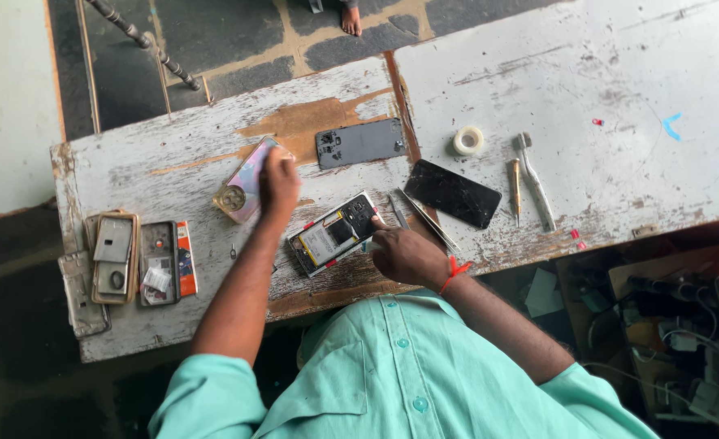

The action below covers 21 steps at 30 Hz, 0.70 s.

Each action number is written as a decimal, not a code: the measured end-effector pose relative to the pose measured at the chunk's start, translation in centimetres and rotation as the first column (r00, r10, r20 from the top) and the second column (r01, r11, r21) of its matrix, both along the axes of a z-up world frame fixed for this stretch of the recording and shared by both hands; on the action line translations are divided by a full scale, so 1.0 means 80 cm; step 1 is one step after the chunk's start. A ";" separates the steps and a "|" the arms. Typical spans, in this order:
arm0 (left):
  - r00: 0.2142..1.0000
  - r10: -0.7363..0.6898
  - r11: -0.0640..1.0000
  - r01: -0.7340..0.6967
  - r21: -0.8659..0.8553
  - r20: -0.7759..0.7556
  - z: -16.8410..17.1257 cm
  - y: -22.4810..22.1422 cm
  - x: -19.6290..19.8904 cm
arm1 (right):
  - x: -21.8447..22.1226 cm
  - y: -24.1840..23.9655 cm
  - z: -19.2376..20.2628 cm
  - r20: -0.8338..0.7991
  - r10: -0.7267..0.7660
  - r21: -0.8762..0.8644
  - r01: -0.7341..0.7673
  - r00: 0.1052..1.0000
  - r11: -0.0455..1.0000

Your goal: The person repairs a mobile phone by hand and using a tool. They apply adhesive from a tube to the internal frame of the device, insert a component, and then press a rear cover onto the back of the phone.

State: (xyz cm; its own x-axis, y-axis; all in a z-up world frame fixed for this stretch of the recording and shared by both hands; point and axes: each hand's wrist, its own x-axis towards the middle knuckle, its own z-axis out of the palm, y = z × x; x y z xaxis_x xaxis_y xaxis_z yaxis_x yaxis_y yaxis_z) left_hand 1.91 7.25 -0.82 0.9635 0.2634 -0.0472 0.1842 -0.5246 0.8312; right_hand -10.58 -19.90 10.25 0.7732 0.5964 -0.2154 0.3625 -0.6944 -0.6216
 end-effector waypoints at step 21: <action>0.958 -0.172 0.868 0.257 -0.425 0.228 0.133 0.043 -0.229 | 0.027 0.046 -0.001 -0.563 -0.218 0.601 0.576 0.797 0.555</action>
